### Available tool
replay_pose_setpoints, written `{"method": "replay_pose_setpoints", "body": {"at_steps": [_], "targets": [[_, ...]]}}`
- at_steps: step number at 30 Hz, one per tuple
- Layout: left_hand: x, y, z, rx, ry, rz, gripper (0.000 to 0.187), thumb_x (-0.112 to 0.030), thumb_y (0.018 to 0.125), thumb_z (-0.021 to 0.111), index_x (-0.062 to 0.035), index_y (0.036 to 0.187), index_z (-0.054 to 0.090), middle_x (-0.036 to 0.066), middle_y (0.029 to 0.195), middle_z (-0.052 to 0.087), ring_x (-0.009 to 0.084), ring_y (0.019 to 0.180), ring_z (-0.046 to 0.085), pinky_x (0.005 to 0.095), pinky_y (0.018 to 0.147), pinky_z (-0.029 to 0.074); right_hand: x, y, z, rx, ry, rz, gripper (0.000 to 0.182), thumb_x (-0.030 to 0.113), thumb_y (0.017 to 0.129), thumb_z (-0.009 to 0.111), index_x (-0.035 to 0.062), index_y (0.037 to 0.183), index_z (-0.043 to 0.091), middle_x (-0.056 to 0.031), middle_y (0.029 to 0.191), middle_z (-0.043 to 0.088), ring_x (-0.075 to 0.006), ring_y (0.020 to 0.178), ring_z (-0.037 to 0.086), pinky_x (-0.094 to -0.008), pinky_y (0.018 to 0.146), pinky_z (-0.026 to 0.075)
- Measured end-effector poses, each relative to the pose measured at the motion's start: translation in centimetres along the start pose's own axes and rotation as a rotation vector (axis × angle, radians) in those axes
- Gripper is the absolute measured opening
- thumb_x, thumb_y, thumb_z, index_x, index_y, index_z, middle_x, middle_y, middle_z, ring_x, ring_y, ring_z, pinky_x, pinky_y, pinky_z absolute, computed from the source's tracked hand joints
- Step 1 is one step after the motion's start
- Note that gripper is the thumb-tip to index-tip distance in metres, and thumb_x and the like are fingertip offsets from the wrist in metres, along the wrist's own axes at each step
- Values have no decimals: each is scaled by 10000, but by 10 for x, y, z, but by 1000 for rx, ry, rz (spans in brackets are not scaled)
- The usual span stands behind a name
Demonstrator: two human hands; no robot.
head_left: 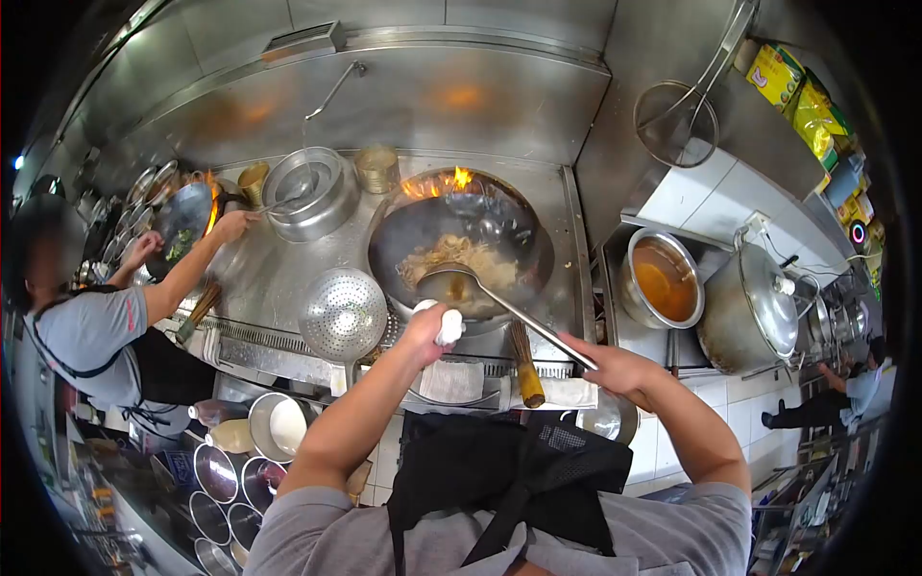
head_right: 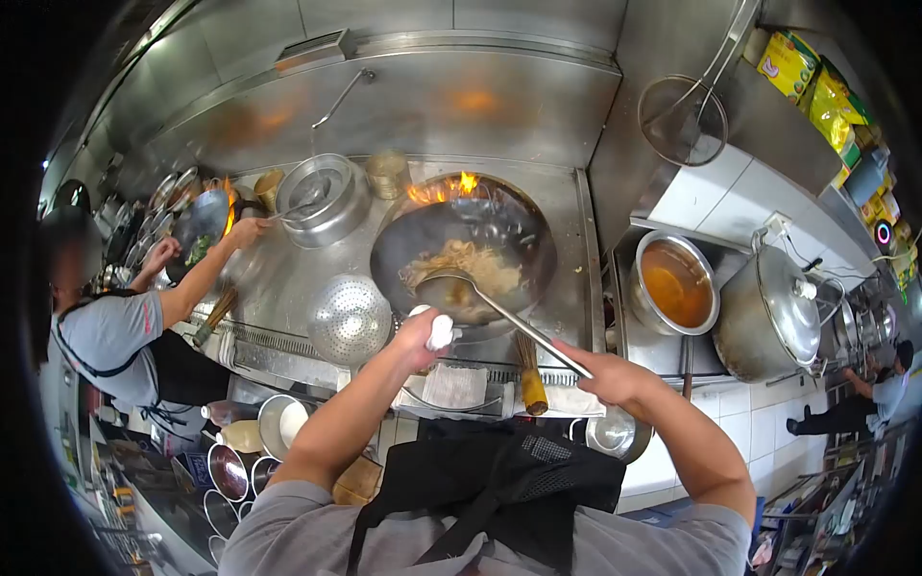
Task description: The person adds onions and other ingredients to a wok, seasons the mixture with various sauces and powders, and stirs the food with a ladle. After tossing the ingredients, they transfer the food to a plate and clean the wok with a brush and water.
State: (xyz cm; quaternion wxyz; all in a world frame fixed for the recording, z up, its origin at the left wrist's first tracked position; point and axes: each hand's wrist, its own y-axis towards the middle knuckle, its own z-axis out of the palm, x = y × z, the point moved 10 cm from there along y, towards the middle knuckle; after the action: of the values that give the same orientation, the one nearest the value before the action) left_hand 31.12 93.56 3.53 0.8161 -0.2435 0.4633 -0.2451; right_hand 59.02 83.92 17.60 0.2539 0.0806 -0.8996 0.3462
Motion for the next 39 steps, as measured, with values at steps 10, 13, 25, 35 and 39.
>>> {"method": "replay_pose_setpoints", "body": {"at_steps": [10,13,25,35,39], "targets": [[55,-29,-44,-75,-190,251,260,-25,835,632,-18,1086,566,97,936,626,224,815,647,380,680,531,26,44,4,-207,-391,163,891,44,855,503,346,1574,74,-283,952,676,-431,910,669,-510,864,514],[11,26,-34,-108,-200,143,157,-124,862,620,13,937,601,84,805,638,225,612,632,389,501,494,-35,42,15,-221,-249,143,880,97,884,533,362,1571,50,-296,1077,661,-442,1026,640,-495,956,486],[15,89,-22,-60,-15,-62,161,-308,902,666,-184,973,590,2,771,644,168,640,624,349,501,448,48,209,2,-255,-56,9,868,52,862,475,314,1581,64,-331,1231,592,-426,1171,586,-465,986,454],[21,44,-30,-3,-89,95,208,-189,920,591,-80,1095,563,83,882,652,234,744,660,419,608,535,18,101,-23,-231,-471,228,913,-1,841,482,360,1576,81,-287,1034,670,-393,933,689,-491,844,536],[74,-44,-72,-61,-29,111,391,24,845,575,-71,1217,500,88,1063,591,209,984,617,383,765,532,23,69,-18,-403,-523,146,912,3,847,534,353,1576,111,-253,861,685,-381,801,697,-504,711,548]]}}
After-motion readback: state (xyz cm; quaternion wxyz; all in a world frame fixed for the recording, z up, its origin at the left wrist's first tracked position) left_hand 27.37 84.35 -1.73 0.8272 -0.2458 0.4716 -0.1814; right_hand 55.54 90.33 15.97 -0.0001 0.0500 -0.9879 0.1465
